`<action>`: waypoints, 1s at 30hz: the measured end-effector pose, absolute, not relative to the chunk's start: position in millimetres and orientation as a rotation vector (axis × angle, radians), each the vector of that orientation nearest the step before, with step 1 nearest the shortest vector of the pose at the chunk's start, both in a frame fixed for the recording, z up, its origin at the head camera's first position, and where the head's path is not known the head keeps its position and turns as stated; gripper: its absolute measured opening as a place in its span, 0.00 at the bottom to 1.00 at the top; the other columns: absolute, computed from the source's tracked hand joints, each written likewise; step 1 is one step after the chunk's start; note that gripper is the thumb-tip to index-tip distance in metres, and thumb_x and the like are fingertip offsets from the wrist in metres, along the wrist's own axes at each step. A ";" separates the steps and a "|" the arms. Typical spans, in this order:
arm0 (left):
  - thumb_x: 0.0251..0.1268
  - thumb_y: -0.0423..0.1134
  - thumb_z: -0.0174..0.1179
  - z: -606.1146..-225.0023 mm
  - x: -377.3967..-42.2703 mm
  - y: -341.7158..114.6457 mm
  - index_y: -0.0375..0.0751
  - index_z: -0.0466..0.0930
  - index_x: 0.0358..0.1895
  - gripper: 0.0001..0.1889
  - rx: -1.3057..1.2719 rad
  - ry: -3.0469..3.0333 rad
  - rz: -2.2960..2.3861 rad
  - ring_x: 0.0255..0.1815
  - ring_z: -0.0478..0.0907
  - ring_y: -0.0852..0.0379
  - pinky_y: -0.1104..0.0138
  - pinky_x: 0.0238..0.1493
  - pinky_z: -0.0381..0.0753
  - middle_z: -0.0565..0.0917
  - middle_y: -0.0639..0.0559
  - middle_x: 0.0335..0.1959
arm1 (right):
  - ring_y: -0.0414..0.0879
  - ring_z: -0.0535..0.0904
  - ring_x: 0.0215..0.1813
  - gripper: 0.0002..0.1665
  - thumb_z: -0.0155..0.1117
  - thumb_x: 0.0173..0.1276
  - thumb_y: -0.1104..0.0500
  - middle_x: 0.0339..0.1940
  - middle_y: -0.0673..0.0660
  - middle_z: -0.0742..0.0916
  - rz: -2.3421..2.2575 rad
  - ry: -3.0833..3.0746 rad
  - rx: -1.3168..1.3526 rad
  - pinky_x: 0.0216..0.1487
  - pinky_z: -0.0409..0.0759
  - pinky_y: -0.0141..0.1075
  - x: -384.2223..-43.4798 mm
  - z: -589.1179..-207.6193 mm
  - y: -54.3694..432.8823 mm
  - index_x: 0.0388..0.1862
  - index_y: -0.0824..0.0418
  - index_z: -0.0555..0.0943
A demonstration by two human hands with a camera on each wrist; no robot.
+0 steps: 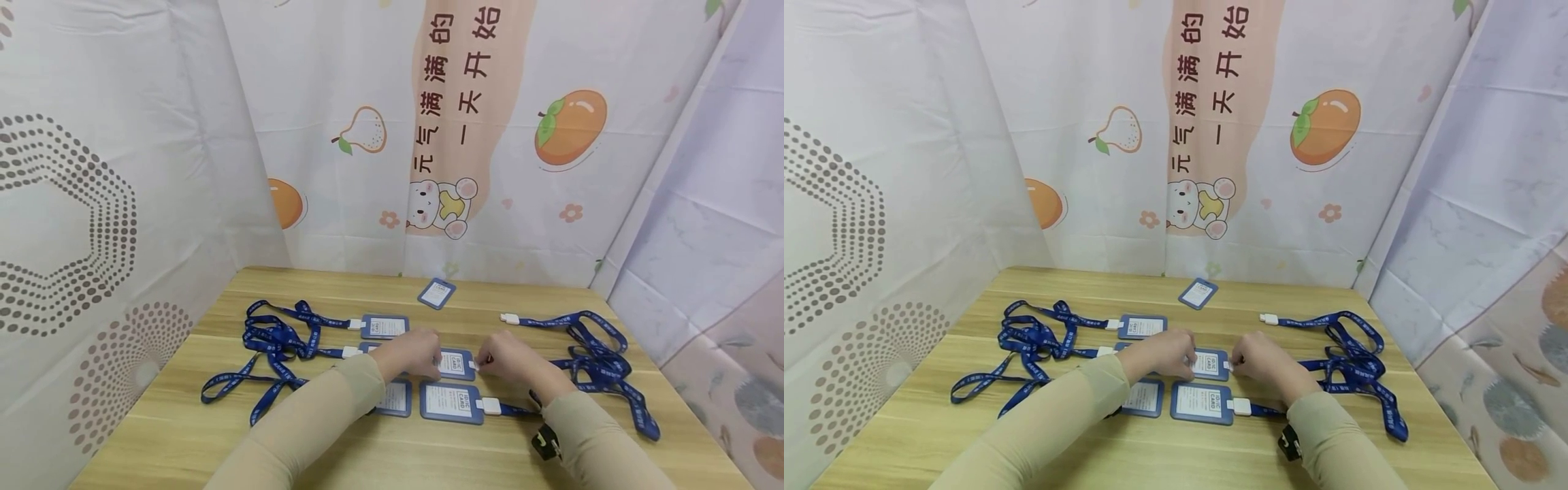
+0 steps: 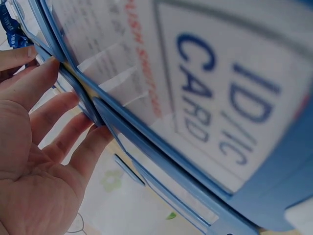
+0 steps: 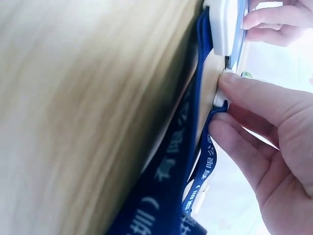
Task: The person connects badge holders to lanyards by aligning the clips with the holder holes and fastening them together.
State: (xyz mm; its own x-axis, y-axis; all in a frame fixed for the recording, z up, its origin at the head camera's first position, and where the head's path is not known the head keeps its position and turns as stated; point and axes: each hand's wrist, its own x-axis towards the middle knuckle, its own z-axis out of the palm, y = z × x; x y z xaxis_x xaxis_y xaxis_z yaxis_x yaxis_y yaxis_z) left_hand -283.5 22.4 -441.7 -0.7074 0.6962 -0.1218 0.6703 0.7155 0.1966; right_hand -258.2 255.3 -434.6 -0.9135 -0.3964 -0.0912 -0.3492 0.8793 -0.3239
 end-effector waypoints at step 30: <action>0.61 0.58 0.70 -434.1 -286.8 21.8 0.57 0.88 0.48 0.16 1.120 2.722 0.055 0.47 0.79 0.61 0.63 0.50 0.81 0.81 0.60 0.51 | 0.42 0.82 0.40 0.11 0.73 0.66 0.63 0.43 0.49 0.89 -0.489 2.794 -0.697 0.44 0.85 0.43 -253.3 -419.8 259.0 0.47 0.57 0.90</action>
